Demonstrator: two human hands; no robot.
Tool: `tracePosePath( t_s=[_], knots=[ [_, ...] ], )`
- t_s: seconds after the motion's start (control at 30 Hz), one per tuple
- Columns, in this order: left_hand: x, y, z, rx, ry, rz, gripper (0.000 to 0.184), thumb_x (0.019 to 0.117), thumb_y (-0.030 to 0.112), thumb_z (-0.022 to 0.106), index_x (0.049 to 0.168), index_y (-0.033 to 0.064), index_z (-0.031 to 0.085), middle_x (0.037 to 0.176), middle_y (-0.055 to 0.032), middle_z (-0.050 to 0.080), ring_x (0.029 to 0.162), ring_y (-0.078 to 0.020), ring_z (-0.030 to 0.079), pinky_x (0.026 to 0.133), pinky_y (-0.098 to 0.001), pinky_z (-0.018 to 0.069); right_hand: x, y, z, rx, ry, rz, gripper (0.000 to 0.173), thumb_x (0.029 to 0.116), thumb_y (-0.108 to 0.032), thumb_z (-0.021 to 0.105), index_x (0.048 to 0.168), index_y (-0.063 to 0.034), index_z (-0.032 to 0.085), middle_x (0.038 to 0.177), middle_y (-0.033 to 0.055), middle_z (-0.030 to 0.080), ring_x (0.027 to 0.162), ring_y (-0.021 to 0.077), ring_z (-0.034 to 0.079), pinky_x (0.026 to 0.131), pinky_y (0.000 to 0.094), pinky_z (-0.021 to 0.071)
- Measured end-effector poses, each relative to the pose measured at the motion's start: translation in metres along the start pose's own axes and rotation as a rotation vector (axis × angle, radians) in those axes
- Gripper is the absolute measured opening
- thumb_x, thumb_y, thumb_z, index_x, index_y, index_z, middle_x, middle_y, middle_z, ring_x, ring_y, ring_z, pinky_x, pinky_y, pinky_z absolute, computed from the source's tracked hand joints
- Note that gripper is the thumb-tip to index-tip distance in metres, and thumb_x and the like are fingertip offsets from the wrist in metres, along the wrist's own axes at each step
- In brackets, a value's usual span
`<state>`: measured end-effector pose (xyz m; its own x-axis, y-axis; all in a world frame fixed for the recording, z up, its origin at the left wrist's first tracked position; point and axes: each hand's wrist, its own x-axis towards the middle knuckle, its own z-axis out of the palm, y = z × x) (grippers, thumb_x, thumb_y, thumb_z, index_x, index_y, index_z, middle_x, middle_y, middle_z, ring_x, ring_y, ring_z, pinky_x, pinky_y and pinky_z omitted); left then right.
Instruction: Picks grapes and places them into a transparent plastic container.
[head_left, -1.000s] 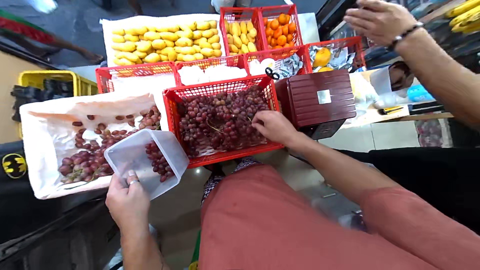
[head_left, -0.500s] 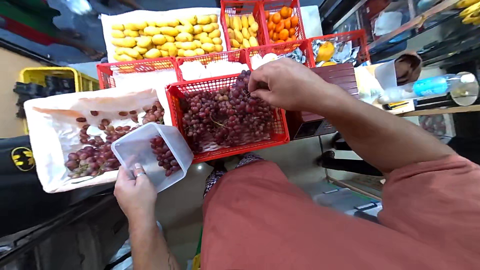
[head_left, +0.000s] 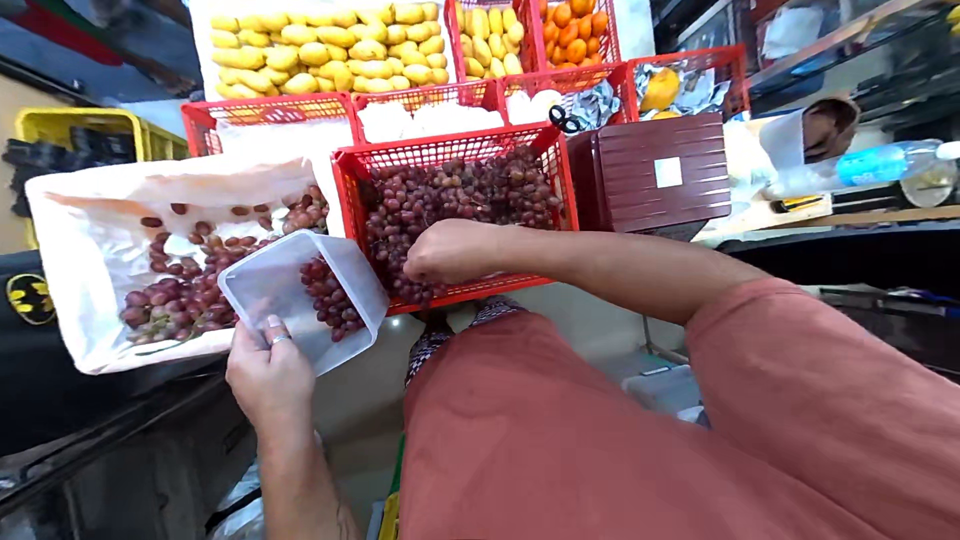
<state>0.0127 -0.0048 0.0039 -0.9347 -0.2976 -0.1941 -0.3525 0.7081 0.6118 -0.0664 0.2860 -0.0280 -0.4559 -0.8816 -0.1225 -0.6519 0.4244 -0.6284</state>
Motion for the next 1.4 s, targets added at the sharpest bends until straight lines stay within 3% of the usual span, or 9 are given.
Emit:
tracePosePath(
  t_s=[0.1,0.27,0.37,0.53,0.8,1.0,1.13,1.3,1.4],
  knots=[
    [0.0,-0.002,0.001,-0.015,0.005,0.01,0.035,0.1049,0.018,0.044,0.132,0.0041,0.061,0.103,-0.0131,0.067,0.087,-0.0126,0.064,0.081,-0.0354,0.0526,0.006,0.013,0.027,-0.007,-0.034,0.011,0.01,0.0974,-0.006,0.063,0.098,-0.0075,0.072,0.091,0.0084,0.071,0.089,0.0269,0.069,0.081,0.0495,0.0551],
    [-0.001,0.0,0.001,-0.02,0.007,-0.005,0.036,0.1057,0.018,0.043,0.134,0.0045,0.06,0.105,-0.0124,0.068,0.088,-0.0112,0.064,0.082,-0.0334,0.0523,-0.034,0.012,0.008,0.304,0.066,0.462,0.041,0.0982,-0.009,0.064,0.138,-0.0162,0.06,0.121,0.01,0.071,0.109,0.0262,0.07,0.096,0.0528,0.0561],
    [0.0,0.0,0.001,-0.041,0.017,-0.019,0.036,0.1062,0.019,0.044,0.135,0.0052,0.061,0.105,-0.0128,0.069,0.087,-0.0114,0.064,0.081,-0.0334,0.0527,-0.088,0.016,0.02,0.432,0.347,0.901,0.022,0.1012,-0.018,0.057,0.118,-0.0101,0.069,0.109,0.0103,0.072,0.101,0.0251,0.07,0.092,0.0522,0.0571],
    [0.0,0.002,0.001,-0.022,0.008,-0.01,0.035,0.1058,0.019,0.043,0.133,0.0053,0.061,0.107,-0.012,0.069,0.092,-0.0113,0.065,0.085,-0.0335,0.0525,-0.108,0.04,0.101,0.415,-0.043,1.212,0.028,0.0982,-0.024,0.062,0.119,-0.0068,0.07,0.108,0.0199,0.072,0.103,0.0397,0.07,0.088,0.065,0.0546],
    [0.001,-0.002,-0.001,0.027,0.002,-0.021,0.037,0.1057,0.019,0.043,0.136,0.0066,0.06,0.107,-0.014,0.069,0.093,-0.0158,0.066,0.085,-0.0374,0.0529,-0.052,0.042,0.123,0.206,-0.242,1.45,0.024,0.093,-0.007,0.059,0.115,-0.0066,0.068,0.116,0.0205,0.07,0.107,0.0423,0.068,0.078,0.0631,0.0556],
    [0.003,-0.003,-0.001,-0.02,-0.013,-0.037,0.038,0.1057,0.018,0.042,0.138,0.0045,0.057,0.109,-0.0171,0.069,0.096,-0.021,0.068,0.086,-0.0428,0.0543,-0.063,0.045,0.117,0.209,-0.254,1.419,0.024,0.0901,-0.019,0.069,0.109,-0.004,0.069,0.112,0.0226,0.07,0.104,0.0437,0.069,0.08,0.0663,0.055],
    [0.006,-0.012,-0.004,0.0,-0.003,-0.067,0.037,0.1086,0.025,0.042,0.139,0.0121,0.059,0.104,-0.0138,0.071,0.091,-0.0237,0.07,0.082,-0.0498,0.0566,-0.08,0.006,0.069,0.314,0.034,1.275,0.033,0.0919,-0.038,0.073,0.102,-0.0066,0.073,0.093,0.0193,0.072,0.089,0.0406,0.07,0.078,0.0672,0.0541],
    [0.004,-0.009,-0.003,-0.014,-0.035,0.022,0.039,0.1074,0.023,0.043,0.139,0.0068,0.059,0.118,-0.0195,0.069,0.107,-0.026,0.069,0.094,-0.0488,0.0539,-0.035,-0.104,-0.004,0.597,0.724,0.594,0.021,0.0902,-0.02,0.077,0.104,-0.0057,0.07,0.086,0.002,0.072,0.07,0.0088,0.067,0.064,0.0312,0.0613],
    [0.001,-0.002,-0.003,-0.001,-0.026,0.049,0.04,0.1078,0.021,0.042,0.138,-0.0004,0.058,0.128,-0.0238,0.065,0.12,-0.0283,0.064,0.104,-0.0466,0.0491,0.01,-0.118,-0.01,0.352,0.629,0.276,0.023,0.0961,-0.025,0.07,0.112,-0.0087,0.073,0.093,0.0034,0.073,0.084,0.0142,0.07,0.076,0.0369,0.0594]
  ],
)
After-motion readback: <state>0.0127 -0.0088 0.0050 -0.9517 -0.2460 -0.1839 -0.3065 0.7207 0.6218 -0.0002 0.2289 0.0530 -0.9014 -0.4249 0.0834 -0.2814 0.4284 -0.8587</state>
